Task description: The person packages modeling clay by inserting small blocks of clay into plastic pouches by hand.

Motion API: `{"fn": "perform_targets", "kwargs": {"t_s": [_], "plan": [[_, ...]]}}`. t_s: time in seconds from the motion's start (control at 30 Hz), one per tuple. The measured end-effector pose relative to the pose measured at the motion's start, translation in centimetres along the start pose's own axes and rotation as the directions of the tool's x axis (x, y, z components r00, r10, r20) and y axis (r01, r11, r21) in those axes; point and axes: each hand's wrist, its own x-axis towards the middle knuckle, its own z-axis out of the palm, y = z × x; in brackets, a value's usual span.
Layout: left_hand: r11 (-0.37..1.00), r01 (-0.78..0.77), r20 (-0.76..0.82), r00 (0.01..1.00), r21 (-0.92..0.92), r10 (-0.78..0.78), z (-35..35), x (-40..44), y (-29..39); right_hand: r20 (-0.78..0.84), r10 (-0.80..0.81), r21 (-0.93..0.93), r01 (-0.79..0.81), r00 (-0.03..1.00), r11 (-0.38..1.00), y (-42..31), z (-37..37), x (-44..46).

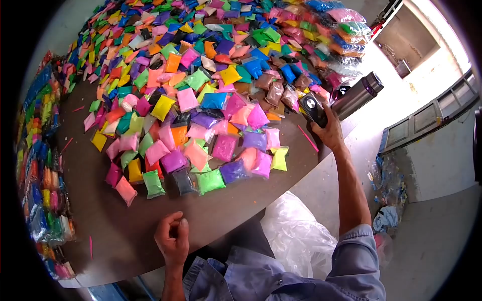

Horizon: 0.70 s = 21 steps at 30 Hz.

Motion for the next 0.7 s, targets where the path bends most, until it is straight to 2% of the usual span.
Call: {"fn": "perform_targets", "kwargs": {"t_s": [0.1, 0.17, 0.3, 0.37, 0.43, 0.47, 0.5, 0.57, 0.63, 0.7], "plan": [[1.000, -0.003, -0.014, 1.000, 0.004, 0.003, -0.7, 0.4, 0.4, -0.005, 0.028, 0.080, -0.028, 1.000, 0.996, -0.8, 1.1, 0.1], [0.999, -0.033, -0.023, 0.999, 0.005, 0.034, 0.1, 0.4, 0.3, -0.041, -0.007, 0.081, 0.010, 0.999, 0.997, -0.1, 1.0, 0.8], [0.999, -0.012, -0.032, 0.999, 0.031, 0.013, -0.1, 0.2, 0.3, -0.008, 0.023, 0.098, -0.022, 1.000, 0.995, 0.4, 0.9, 0.1], [0.998, -0.017, -0.034, 0.999, 0.052, 0.019, 0.2, 0.1, 0.4, -0.073, -0.024, 0.014, 0.025, 0.997, 1.000, 1.6, 1.3, -0.2], [0.989, -0.081, -0.037, 0.996, 0.120, 0.086, 0.0, 0.1, 0.0, -0.074, 0.056, 0.011, -0.055, 0.996, 0.998, 1.1, 0.9, -0.9], [0.993, -0.072, -0.031, 0.997, 0.093, 0.075, 0.0, 0.2, 0.1, -0.125, 0.067, 0.058, -0.060, 0.990, 0.996, 0.8, 1.1, -1.4], [0.996, -0.059, -0.027, 0.998, 0.066, 0.061, -0.2, 0.1, 0.2, -0.169, 0.084, 0.107, -0.066, 0.982, 0.992, -0.3, 1.6, -2.2], [0.999, -0.027, -0.005, 1.000, -0.025, 0.026, -0.4, -0.3, -0.5, -0.227, -0.054, 0.206, 0.102, 0.973, 0.973, -6.0, 0.7, -4.8], [0.999, -0.043, -0.033, 0.999, -0.005, 0.042, -0.1, 0.0, 0.0, -0.150, 0.088, 0.344, -0.031, 0.985, 0.938, -12.0, 1.0, -8.1], [0.999, -0.051, -0.045, 0.998, 0.007, 0.051, -0.2, 0.2, 0.6, -0.138, -0.064, 0.327, 0.107, 0.988, 0.939, -17.5, 1.6, -11.8]]}}
